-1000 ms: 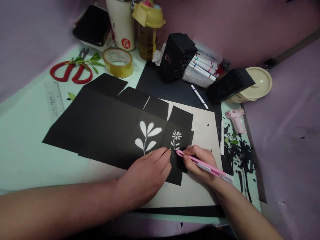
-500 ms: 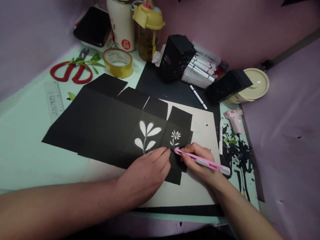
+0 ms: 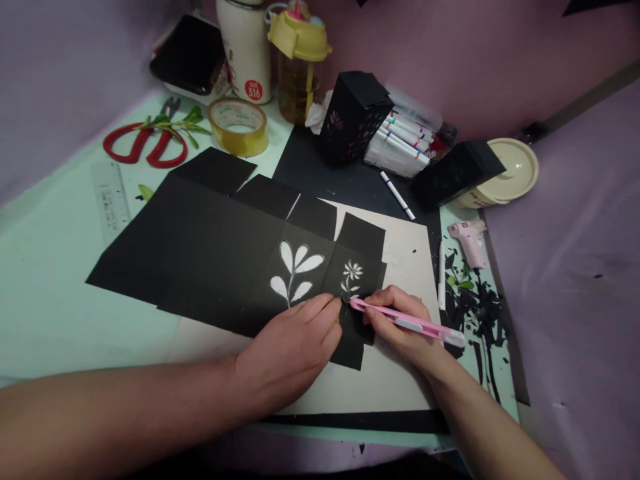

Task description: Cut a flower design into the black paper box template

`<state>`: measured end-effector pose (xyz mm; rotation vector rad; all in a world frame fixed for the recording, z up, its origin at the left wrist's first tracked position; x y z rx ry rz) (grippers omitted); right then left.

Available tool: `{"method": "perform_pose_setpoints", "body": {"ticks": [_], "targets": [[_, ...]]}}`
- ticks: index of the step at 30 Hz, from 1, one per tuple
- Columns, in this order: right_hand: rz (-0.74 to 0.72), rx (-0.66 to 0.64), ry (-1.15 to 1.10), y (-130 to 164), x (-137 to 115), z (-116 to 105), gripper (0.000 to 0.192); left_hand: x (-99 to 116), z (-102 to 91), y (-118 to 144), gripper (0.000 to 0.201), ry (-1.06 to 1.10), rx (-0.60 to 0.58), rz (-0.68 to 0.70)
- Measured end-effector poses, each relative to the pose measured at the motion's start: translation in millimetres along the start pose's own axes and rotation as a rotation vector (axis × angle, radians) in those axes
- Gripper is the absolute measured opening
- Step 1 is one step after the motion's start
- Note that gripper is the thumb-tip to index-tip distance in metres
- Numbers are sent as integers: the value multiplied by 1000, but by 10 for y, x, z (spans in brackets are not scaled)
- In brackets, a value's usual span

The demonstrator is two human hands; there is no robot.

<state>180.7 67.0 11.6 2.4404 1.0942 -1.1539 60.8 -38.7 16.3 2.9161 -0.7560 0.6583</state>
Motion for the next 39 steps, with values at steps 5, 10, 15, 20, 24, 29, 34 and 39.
{"method": "perform_pose_setpoints", "body": {"ticks": [5, 10, 15, 20, 24, 29, 34, 39], "targets": [[-1, -8, 4, 13, 1, 6, 8, 8, -22, 3, 19, 6, 21, 45], [-45, -3, -18, -7, -48, 2, 8, -7, -39, 16, 21, 15, 45, 56], [-30, -30, -9, -1, -28, 10, 5, -13, -27, 26, 27, 45, 63, 47], [-26, -27, 3, 7, -22, 0, 4, -19, -43, 29, 25, 60, 117, 46], [-80, 17, 11, -22, -102, -29, 7, -8, -93, 27, 19, 50, 152, 84], [-104, 86, 8, -34, -141, -62, 10, -13, -122, 22, 19, 57, 193, 90], [-205, 96, 86, -17, -217, -39, 12, -5, -111, 12, 18, 32, 170, 96], [-250, 122, 185, -9, -263, -9, 11, -7, -97, 9, 20, 8, 161, 97]]}}
Point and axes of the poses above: each hand's wrist, its own y-axis away from the middle knuckle, its own z-axis out of the palm, x = y × z, the point moved 6 cm from there along -y, towards the middle knuckle, and after that the axes turned 13 degrees about y, right-handed, at the moved point
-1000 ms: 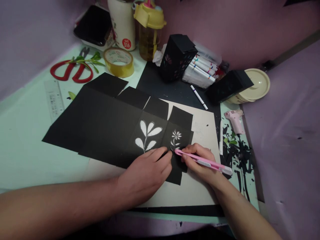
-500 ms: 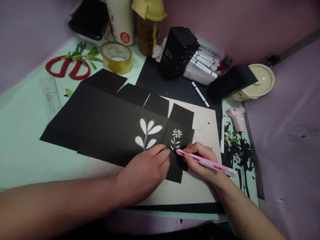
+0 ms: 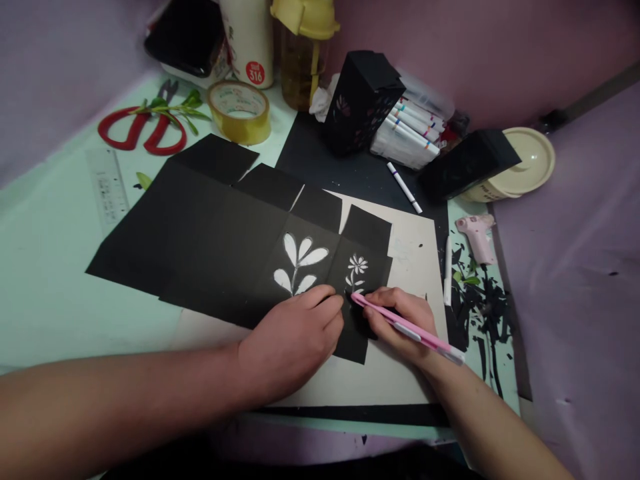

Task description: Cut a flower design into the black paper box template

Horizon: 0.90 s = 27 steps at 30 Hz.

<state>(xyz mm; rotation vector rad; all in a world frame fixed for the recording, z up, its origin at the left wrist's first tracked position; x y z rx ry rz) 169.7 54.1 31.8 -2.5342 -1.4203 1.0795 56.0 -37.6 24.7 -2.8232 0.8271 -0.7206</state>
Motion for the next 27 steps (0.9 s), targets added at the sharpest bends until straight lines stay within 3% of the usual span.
{"method": "perform_pose_setpoints", "body": {"ticks": [19, 27], "targets": [[0, 39, 178, 88, -116, 72, 14, -22, 17, 5, 18, 61, -19, -42], [27, 85, 148, 101, -102, 75, 14, -26, -4, 5, 20, 77, 7, -59]]}}
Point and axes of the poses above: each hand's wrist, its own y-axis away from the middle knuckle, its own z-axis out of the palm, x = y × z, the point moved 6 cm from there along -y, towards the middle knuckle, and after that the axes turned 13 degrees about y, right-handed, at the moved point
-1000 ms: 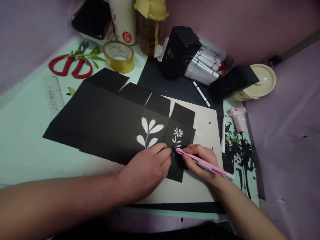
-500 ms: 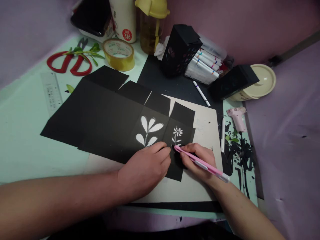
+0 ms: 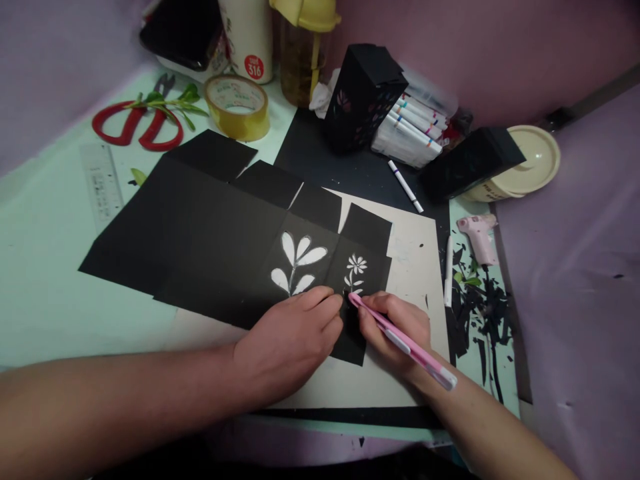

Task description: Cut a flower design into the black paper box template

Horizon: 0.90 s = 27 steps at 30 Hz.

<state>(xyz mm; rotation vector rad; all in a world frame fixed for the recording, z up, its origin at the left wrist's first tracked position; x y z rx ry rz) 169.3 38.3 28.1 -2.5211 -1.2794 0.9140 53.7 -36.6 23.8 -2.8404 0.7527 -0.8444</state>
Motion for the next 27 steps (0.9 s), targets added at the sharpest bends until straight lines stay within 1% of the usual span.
{"method": "perform_pose_setpoints", "body": {"ticks": [5, 12, 14, 19, 22, 25, 27], "targets": [[24, -7, -16, 0, 12, 9, 13, -5, -1, 2, 19, -2, 4, -4], [-13, -3, 2, -15, -14, 6, 15, 0, -4, -1, 18, -7, 11, -5], [-52, -14, 37, -25, -35, 12, 16, 2, -2, 0, 18, 1, -4, -3], [-174, -10, 167, -16, -70, 39, 21, -2, 32, 7, 20, -19, -97, -20], [-263, -16, 234, 12, -79, 58, 22, -4, 51, 9, 22, -19, -124, -28], [-352, -10, 224, 36, -93, 42, 22, -2, 68, 11, 22, -23, -143, -33], [-385, -18, 206, 46, -88, 26, 21, 0, 71, 12, 21, -31, -150, -41]]}}
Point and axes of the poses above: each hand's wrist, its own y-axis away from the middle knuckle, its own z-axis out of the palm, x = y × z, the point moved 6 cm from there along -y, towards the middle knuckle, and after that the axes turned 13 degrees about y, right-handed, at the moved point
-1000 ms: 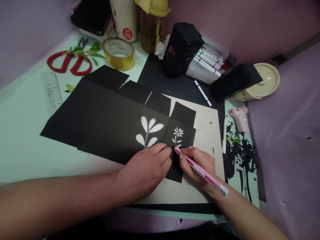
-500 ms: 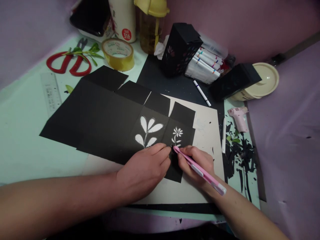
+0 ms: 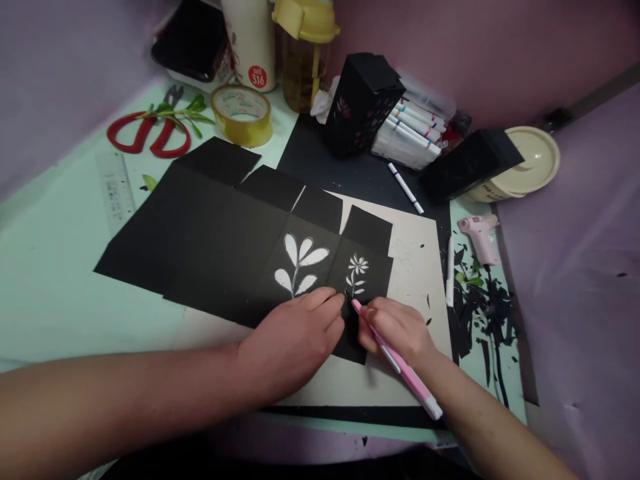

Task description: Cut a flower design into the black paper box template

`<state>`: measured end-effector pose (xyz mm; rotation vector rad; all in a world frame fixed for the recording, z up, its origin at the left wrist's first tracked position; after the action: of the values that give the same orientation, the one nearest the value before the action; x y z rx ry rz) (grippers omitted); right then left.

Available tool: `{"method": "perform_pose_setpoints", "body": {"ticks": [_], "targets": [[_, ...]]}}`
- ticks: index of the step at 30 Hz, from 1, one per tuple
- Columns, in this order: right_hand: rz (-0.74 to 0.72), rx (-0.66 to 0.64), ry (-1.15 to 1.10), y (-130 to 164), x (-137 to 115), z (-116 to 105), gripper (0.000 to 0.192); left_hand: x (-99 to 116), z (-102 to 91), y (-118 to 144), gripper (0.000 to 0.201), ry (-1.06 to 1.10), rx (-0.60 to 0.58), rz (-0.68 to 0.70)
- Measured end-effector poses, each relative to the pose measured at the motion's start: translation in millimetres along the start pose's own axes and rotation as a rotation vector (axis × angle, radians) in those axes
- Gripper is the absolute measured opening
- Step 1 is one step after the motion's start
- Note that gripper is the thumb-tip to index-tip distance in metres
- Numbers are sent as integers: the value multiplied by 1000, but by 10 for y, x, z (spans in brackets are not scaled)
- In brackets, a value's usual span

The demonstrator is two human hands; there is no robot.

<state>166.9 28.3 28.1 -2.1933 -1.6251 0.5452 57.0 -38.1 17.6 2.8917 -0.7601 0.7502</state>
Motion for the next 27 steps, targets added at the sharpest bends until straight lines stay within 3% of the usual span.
{"method": "perform_pose_setpoints", "body": {"ticks": [9, 15, 27], "targets": [[-95, -109, -67, 48, 42, 5, 28, 1, -7, 6, 21, -10, 8, 7], [-105, -117, -97, 67, 66, 39, 22, 0, 14, 5, 22, -19, 8, 17], [-86, -149, 11, 61, 38, 114, 18, 10, 14, 5, 23, -73, 4, 37]]}}
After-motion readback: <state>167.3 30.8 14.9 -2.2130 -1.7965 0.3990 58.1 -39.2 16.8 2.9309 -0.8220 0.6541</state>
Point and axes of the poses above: each hand's wrist, its own y-axis away from the middle knuckle, its own z-axis out of the palm, x = y × z, the point moved 6 cm from there along -y, towards the middle knuckle, and after that the axes turned 13 degrees about y, right-handed, at the moved point
